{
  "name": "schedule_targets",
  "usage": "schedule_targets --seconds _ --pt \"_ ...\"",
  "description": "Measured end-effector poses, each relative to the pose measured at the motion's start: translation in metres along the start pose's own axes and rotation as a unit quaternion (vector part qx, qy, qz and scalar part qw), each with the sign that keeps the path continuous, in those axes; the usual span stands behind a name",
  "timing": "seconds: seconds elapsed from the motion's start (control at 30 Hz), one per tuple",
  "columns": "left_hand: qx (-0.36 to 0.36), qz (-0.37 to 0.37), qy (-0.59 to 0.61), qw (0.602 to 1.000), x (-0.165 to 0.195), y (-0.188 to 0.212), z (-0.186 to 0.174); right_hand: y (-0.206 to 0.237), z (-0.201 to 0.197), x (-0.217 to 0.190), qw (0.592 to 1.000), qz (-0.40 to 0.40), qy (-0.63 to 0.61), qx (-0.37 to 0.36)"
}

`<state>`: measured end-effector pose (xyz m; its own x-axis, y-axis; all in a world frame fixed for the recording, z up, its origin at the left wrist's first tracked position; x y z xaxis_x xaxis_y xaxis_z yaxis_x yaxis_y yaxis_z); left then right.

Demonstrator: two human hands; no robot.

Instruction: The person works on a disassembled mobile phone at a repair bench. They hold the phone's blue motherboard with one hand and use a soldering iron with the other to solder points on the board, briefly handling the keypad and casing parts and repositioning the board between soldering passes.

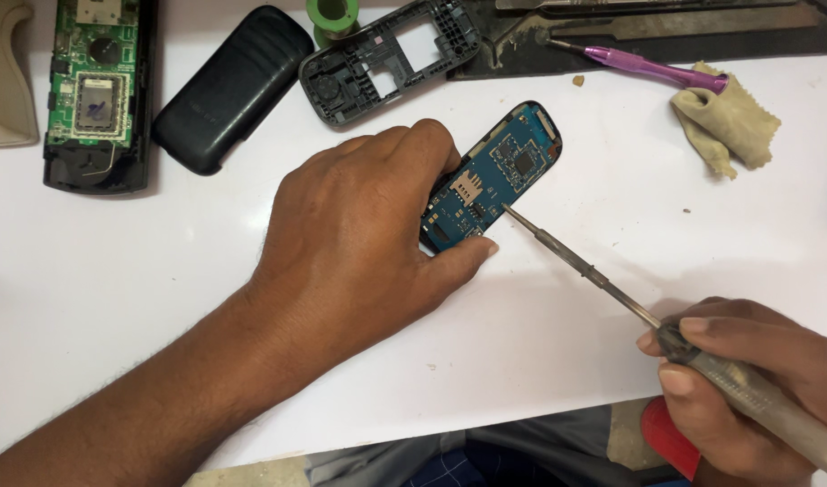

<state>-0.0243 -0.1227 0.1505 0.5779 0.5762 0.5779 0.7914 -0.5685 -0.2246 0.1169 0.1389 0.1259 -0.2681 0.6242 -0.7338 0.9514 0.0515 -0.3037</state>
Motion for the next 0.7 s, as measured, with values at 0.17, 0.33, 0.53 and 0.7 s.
schedule_targets --seconds 0.17,0.33,0.53,0.7 --pt "0.001 0.000 -0.001 1.000 -0.0004 -0.0004 -0.0001 0.0014 0.0028 -0.0073 1.000 0.008 0.005 0.014" --pt "0.004 0.005 -0.002 1.000 0.0001 0.0008 -0.0016 0.0020 0.0033 -0.0089 0.999 0.031 -0.006 0.024" --pt "0.003 0.005 -0.001 1.000 0.0004 0.0001 -0.0011 -0.0011 0.0027 -0.0070 0.999 0.031 -0.027 0.017" --pt "-0.001 0.002 -0.002 1.000 0.0010 -0.0003 -0.0001 0.0000 -0.0007 -0.0045 0.999 0.025 -0.026 0.014"
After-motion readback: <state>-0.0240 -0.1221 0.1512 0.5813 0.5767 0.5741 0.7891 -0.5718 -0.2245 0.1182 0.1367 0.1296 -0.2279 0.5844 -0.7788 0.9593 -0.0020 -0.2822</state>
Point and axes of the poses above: each hand's wrist, its own y-axis away from the middle knuckle, its own z-axis out of the palm, x = y × z, the point moved 6 cm from there along -y, towards the middle knuckle, and after that the axes turned 3 degrees about -x, right-handed, at the moved point
